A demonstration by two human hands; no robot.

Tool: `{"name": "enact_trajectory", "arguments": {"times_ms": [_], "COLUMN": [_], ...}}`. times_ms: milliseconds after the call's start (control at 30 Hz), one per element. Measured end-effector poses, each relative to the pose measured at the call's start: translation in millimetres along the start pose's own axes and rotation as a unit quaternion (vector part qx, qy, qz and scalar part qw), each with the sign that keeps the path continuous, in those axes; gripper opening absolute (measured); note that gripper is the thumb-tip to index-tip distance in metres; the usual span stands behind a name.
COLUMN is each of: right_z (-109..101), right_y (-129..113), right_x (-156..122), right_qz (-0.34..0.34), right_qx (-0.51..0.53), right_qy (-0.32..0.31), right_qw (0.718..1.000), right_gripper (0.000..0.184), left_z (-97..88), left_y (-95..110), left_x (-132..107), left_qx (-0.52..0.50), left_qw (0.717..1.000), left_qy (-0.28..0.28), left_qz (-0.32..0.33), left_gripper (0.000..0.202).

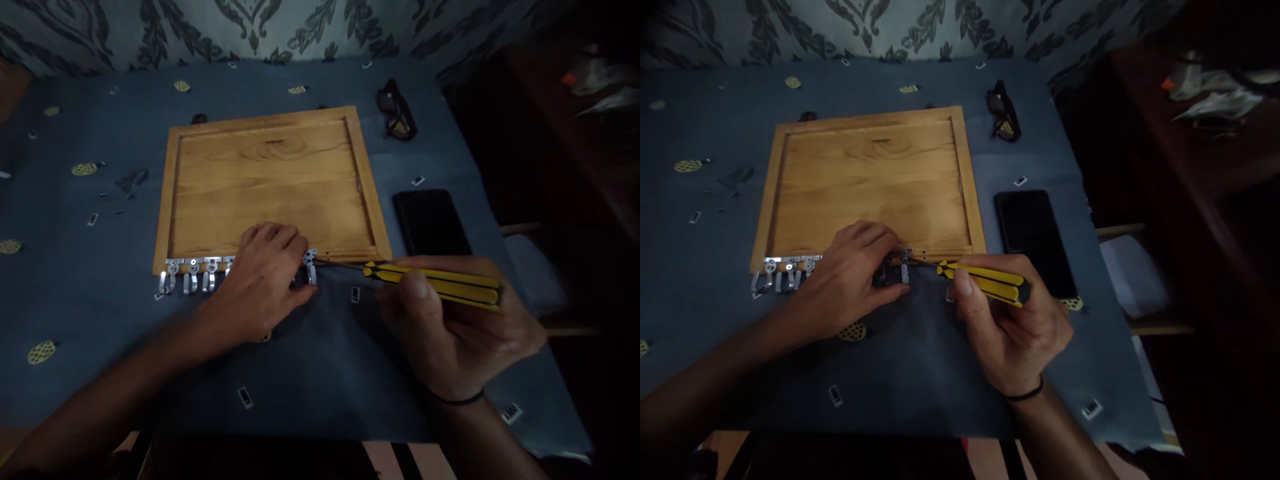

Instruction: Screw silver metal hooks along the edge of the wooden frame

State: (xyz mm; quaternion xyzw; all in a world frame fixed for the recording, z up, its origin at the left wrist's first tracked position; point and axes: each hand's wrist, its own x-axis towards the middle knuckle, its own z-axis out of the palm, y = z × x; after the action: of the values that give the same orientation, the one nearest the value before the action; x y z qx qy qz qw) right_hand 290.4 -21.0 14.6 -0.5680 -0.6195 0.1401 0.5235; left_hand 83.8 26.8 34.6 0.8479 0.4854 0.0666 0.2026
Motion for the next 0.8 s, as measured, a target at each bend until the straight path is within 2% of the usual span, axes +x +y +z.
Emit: {"name": "enact_trajectory", "arguments": {"times_ms": [167,333,500,800], "right_z": [-1.3,-0.7,-0.4,0.4], "right_y": [0.8,-1.2,0.0,1.1], "right_x": [-1.7,-1.8,-1.9,-1.1], "right_qz": [-0.008,0.017,0.003,-0.002], "right_qx": [-0.001,-0.009,-0.008,-0.01], "right_qy": [0.006,0.003,0.01,0.01], "right_qw": [1.0,1.0,1.0,1.0], "right_gripper": [0.011,0.015,0.011,0.014], "left_z": [0.4,2.4,0.8,1.5], "left_y": [-1.5,-2.4,-0.8,-3.3], "left_x": [0.2,0.2,0.6,-0.9], "left_qx": [0.007,0.013,0.016,0.004], "left_qw": [1.0,1.0,1.0,1.0], "left_qy": [0.001,0.011,-0.002,0.011], "left_qz": [-0.003,0.002,-0.009,0.001], "left_gripper": [0.025,0.025,0.028,0.028]}}
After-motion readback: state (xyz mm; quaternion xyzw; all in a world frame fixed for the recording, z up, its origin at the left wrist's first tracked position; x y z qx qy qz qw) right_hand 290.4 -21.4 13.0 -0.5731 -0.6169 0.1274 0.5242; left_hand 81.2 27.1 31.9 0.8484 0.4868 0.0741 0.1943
